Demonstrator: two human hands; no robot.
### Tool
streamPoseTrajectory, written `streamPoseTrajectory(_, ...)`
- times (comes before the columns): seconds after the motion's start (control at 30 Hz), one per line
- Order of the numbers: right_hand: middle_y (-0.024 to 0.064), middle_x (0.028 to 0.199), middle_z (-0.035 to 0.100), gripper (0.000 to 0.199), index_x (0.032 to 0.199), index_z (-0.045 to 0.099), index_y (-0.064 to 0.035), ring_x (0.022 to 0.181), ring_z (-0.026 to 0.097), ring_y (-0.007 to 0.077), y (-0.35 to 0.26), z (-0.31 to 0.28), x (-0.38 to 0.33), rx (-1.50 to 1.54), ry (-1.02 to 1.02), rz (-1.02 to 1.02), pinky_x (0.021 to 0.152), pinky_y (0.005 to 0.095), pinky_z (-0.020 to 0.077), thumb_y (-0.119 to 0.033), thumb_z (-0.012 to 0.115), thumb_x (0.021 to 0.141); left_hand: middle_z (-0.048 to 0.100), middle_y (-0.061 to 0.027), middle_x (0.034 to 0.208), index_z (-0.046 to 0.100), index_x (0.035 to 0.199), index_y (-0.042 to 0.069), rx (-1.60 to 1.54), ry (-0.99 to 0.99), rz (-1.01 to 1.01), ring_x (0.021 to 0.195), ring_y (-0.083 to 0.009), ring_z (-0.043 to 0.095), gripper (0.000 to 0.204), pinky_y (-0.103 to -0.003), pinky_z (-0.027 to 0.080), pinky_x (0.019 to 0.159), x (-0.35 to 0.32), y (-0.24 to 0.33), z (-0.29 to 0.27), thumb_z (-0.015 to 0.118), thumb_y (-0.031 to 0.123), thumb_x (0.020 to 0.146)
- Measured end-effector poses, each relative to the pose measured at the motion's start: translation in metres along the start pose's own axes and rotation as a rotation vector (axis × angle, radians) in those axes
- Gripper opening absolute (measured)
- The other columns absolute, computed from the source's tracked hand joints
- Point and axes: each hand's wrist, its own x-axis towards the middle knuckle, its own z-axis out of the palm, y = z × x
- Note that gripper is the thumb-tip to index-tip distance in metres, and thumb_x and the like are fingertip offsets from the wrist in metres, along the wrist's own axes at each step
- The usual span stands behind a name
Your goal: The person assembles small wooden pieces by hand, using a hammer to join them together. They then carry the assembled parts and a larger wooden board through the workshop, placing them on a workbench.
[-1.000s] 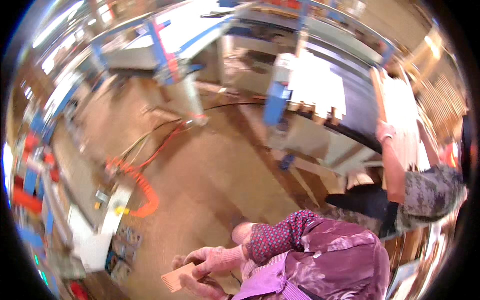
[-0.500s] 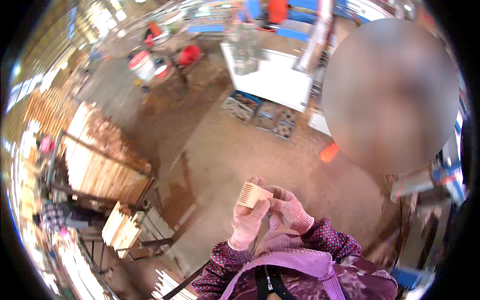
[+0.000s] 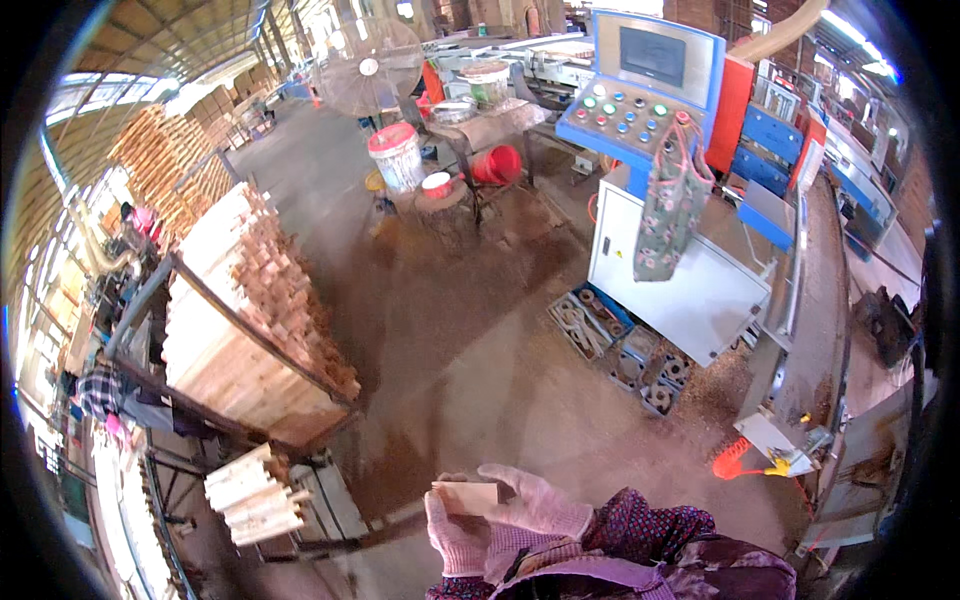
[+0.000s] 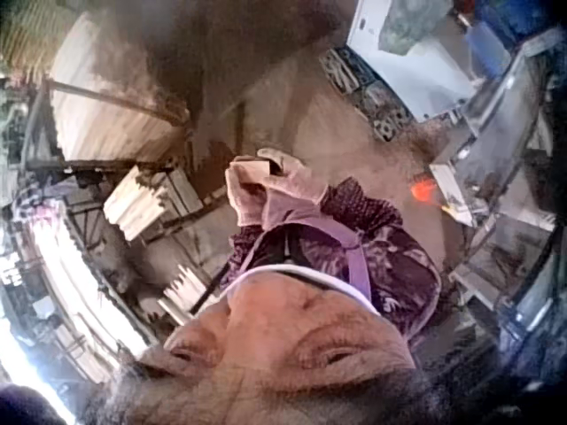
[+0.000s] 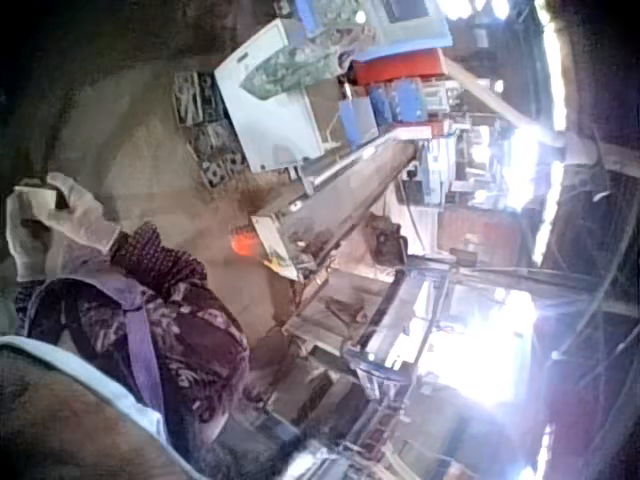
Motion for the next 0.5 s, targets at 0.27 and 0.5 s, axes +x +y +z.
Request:
streamPoseTrajectory(0.27, 0.0057, 0.117, 0.060, 0.066, 0.126, 0.057, -0.0181, 0.098, 0.065, 0.0292, -0.002, -0.024, 0.180, -0.896, 0.181, -0.418, 0.080, 0.0403, 0.0551, -0.035, 0.082, 0.067, 0.066, -0.0097, 0.107, 0.062, 0.107, 0.008, 0.024, 0.026, -0.440, 0.100, -0.0286, 0.063, 0.038, -0.043, 0.051, 0.089, 0.186, 0.050, 0.050, 0.053, 0.042, 0.095)
streamPoseTrajectory(0.5, 0.0017, 0.113, 0.060, 0.040, 0.115, 0.061, -0.0173, 0.096, 0.066, 0.0252, 0.041, -0.069, 0.321, -1.098, -0.014, -0.354, 0.079, 0.0385, 0.0562, -0.032, 0.071, 0.079, 0.067, -0.0100, 0.104, 0.062, 0.110, 0.009, 0.193, 0.194, -0.668, 0.095, -0.0296, 0.066, 0.034, -0.046, 0.056, 0.082, 0.342, 0.062, 0.106, 0.051, 0.039, 0.097)
